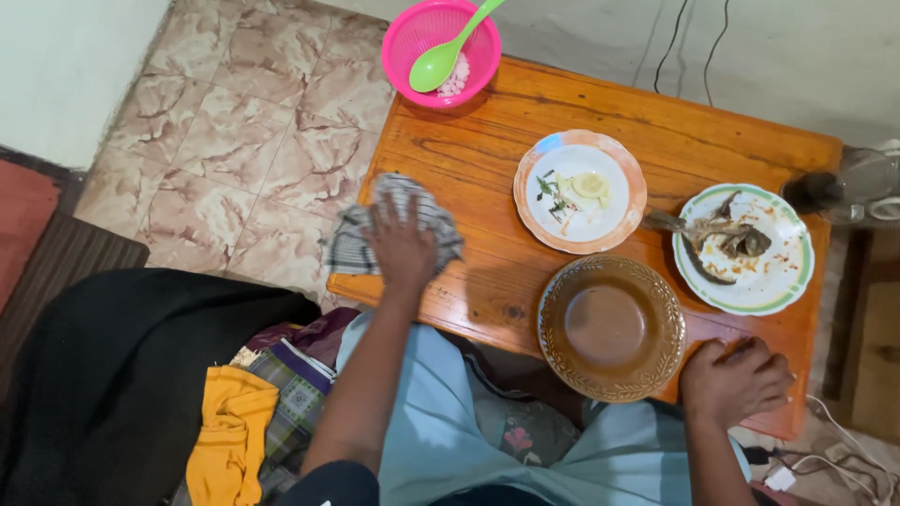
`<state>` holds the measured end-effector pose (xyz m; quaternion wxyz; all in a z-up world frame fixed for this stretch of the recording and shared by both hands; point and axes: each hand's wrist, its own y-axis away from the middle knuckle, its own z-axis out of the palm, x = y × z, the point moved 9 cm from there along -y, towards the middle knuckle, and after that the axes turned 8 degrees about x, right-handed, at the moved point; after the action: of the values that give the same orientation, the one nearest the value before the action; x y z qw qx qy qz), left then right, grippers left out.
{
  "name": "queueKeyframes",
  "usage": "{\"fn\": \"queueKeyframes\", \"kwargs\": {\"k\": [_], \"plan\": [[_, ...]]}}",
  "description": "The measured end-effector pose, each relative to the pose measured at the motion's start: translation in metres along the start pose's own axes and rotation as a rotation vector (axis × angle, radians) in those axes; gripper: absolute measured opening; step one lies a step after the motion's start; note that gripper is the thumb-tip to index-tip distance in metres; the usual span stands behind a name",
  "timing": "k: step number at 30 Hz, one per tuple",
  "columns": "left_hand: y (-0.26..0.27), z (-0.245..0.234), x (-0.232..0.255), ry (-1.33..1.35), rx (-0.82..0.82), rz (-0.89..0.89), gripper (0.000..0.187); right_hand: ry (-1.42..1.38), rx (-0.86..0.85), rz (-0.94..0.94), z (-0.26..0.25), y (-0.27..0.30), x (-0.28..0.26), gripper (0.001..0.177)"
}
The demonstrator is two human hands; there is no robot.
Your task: Wiping a wooden table surface around plates and bowls using a cloth
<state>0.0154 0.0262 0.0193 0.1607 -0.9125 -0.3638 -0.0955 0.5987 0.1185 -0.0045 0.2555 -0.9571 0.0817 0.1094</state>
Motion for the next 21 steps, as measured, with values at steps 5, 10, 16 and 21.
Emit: {"fn": "queueKeyframes", "kwargs": {"k": [5, 10, 16, 21], "plan": [[0.048, 0.007, 0.075, 0.057, -0.068, 0.150, 0.073, -0.014, -0.004, 0.018, -0.006, -0.003, -0.006, 0.032], [0.089, -0.008, 0.117, 0.170, -0.106, 0.292, 0.070, -0.011, 0.016, 0.023, -0.008, -0.004, -0.007, 0.033], [0.106, -0.015, 0.117, 0.202, -0.167, 0.367, 0.068, -0.027, 0.020, 0.031, -0.012, -0.005, -0.010, 0.043], [0.088, -0.008, 0.077, 0.165, -0.163, 0.277, 0.070, -0.004, 0.010, 0.047, -0.010, -0.006, -0.009, 0.045]]}}
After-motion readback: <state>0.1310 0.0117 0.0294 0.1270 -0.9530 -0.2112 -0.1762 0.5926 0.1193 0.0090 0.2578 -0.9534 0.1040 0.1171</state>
